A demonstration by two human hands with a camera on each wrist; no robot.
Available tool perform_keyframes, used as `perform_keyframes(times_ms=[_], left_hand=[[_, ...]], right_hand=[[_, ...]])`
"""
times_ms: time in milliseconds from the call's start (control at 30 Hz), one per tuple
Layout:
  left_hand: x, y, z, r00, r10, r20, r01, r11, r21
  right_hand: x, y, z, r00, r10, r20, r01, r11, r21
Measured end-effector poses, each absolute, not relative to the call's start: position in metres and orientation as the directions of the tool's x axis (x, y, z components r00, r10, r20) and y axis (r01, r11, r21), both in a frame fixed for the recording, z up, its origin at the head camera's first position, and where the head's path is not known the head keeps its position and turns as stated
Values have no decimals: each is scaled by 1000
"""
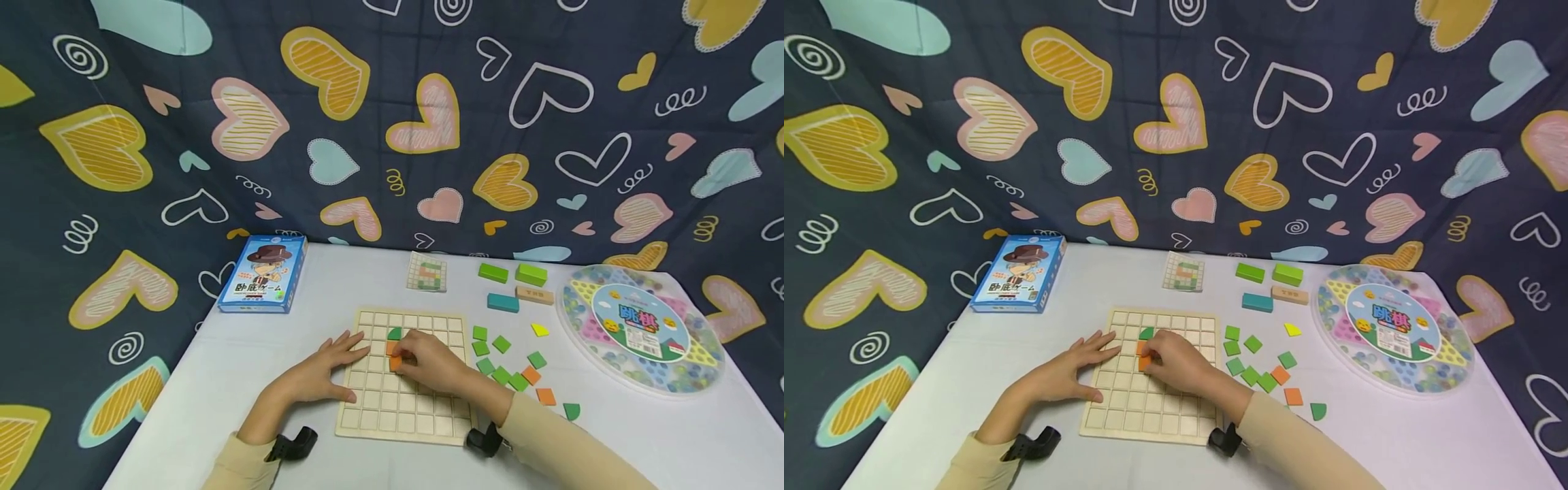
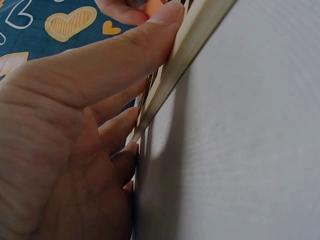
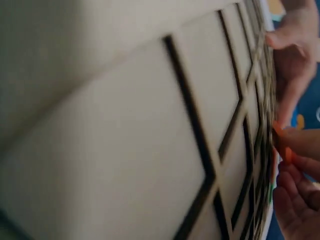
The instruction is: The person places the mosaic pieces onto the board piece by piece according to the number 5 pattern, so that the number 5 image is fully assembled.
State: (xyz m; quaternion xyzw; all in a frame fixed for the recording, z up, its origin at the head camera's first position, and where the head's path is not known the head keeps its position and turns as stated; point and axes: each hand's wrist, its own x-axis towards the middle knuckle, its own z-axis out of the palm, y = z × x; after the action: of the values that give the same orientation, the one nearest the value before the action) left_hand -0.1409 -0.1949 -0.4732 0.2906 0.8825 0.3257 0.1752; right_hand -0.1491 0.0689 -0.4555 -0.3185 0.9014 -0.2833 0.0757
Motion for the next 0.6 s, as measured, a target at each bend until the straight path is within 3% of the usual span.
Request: perform_keyframes(times_ms=[300,600], left_hand=[[-146,-187,-472,-763,635,-122,407,618,673],[-144,-191,-479,-774,623,-112,395,614,684]], right_hand=[[-149,66,-458,-784,-619,40,-561,680,-472],[-133,110,-449,-849,-522,82,-447,627,-638]])
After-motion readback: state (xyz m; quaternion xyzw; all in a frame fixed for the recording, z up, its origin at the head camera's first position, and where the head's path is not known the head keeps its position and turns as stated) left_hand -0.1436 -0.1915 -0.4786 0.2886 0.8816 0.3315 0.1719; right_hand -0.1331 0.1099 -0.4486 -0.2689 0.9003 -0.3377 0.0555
